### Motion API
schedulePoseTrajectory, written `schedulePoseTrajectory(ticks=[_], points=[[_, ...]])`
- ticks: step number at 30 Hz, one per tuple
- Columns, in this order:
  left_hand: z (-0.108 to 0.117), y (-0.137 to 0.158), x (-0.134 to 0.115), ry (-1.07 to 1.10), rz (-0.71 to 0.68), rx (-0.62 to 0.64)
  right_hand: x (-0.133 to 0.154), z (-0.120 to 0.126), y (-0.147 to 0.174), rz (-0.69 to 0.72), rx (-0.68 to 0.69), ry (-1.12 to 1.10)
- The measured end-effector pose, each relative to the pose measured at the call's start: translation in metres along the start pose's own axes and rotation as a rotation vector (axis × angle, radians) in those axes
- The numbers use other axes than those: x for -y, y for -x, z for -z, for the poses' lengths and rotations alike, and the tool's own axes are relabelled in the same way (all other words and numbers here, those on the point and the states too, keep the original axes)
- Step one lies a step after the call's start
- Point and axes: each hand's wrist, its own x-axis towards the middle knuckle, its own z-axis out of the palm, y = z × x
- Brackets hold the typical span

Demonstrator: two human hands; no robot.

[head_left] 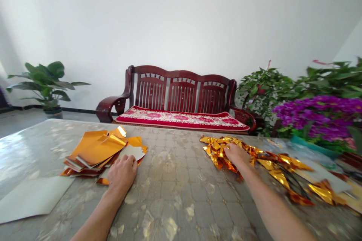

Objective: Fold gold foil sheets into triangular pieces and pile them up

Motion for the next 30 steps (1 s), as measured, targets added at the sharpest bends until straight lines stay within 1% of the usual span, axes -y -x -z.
schedulePoseTrajectory(ticks=[4, 10, 16, 21, 24, 30], points=[[-0.001, 0.0, 0.001, 0.013, 0.004, -0.005, 0.008, 0.001, -0.009, -0.04, 0.028, 0.09], [-0.002, 0.0, 0.001, 0.018, 0.011, -0.007, 0.016, 0.002, -0.022, -0.064, 0.1, 0.138], [-0.003, -0.001, 0.002, 0.039, 0.014, 0.002, 0.014, 0.0, -0.03, -0.071, 0.16, 0.153], [-0.004, -0.001, 0.002, 0.043, 0.014, -0.005, 0.008, -0.001, -0.034, -0.099, 0.164, 0.154], [-0.005, -0.001, 0.002, 0.047, 0.017, -0.012, 0.005, -0.002, -0.035, -0.087, 0.146, 0.149], [-0.007, -0.002, 0.003, 0.068, 0.015, -0.024, 0.004, -0.003, -0.035, 0.011, 0.109, 0.136]])
